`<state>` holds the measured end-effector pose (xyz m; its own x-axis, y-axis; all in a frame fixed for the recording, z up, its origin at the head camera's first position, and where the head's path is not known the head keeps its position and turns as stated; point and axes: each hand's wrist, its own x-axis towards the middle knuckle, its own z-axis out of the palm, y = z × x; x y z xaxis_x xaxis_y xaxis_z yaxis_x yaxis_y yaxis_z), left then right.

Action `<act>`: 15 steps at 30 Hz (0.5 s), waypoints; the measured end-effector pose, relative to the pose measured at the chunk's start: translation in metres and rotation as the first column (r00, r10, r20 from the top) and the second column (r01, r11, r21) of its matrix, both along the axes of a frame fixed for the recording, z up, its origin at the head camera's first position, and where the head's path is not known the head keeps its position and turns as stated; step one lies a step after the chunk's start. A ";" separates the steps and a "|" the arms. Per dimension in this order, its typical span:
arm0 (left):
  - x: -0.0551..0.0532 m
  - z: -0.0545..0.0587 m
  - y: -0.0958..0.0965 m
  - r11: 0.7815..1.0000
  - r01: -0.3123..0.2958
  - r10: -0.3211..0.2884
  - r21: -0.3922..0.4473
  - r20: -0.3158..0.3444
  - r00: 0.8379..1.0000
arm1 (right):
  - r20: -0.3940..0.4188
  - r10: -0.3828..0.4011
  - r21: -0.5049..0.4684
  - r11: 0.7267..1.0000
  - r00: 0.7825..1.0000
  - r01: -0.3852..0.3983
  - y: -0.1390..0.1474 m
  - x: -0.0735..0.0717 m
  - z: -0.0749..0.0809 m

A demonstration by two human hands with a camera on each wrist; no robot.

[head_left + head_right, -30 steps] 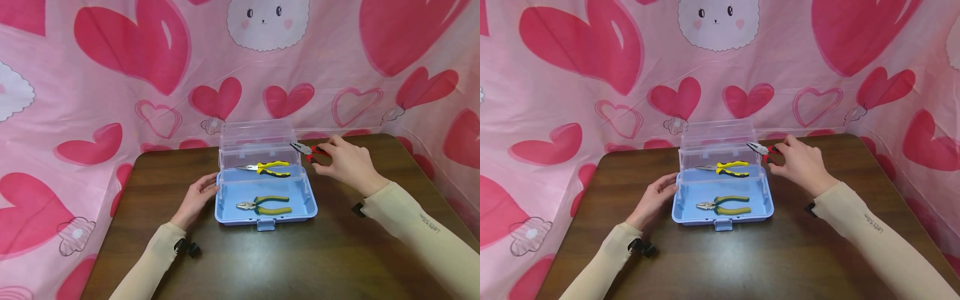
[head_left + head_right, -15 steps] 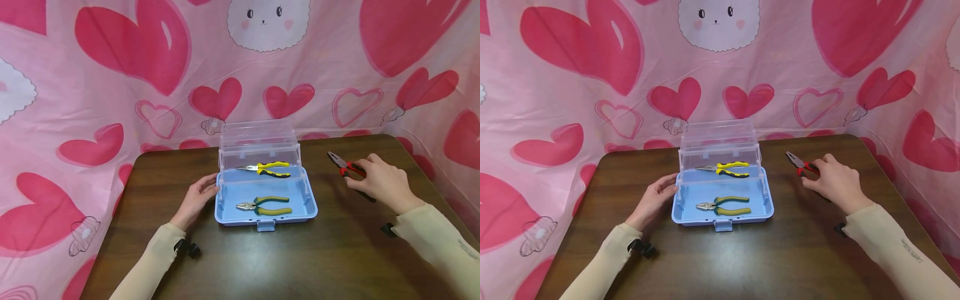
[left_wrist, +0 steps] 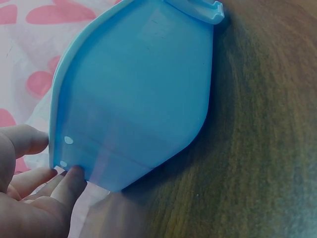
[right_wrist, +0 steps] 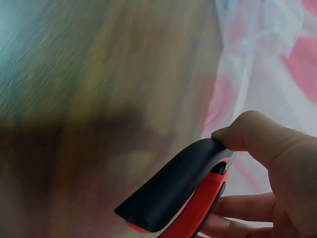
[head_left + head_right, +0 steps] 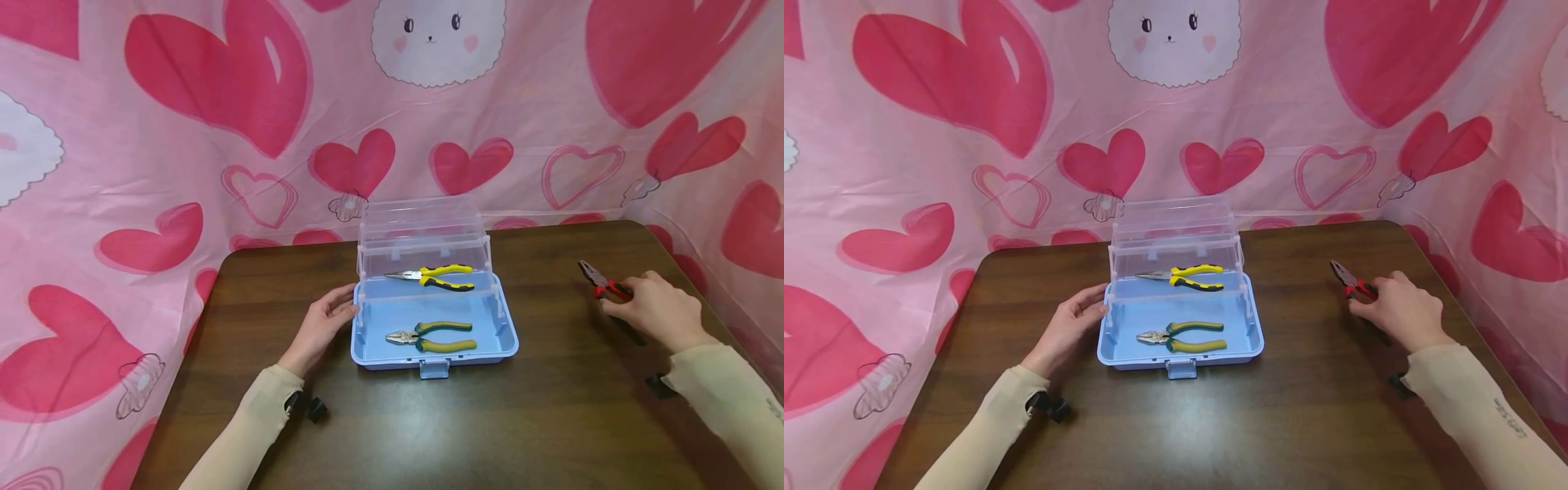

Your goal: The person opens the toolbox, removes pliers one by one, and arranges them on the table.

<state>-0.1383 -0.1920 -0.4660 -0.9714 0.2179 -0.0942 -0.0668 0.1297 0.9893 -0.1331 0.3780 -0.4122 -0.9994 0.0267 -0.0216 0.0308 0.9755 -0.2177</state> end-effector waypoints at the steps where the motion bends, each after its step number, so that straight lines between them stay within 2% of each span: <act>1: 0.000 0.000 0.000 1.000 0.000 0.000 -0.001 -0.001 1.000 | 0.014 -0.009 0.001 1.000 1.000 0.008 0.005 -0.001 -0.003; 9: -0.001 0.000 0.001 1.000 -0.001 0.001 -0.008 0.000 1.000 | 0.120 -0.064 0.008 0.998 0.991 0.063 0.035 -0.008 -0.017; 15: 0.000 0.001 0.001 1.000 -0.004 0.004 -0.005 -0.008 1.000 | 0.150 -0.085 -0.005 0.996 0.985 0.086 0.044 -0.012 -0.020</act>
<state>-0.1385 -0.1907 -0.4651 -0.9731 0.2131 -0.0872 -0.0592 0.1343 0.9892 -0.1449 0.4217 -0.4320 -0.9790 0.1109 -0.1710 0.1470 0.9654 -0.2152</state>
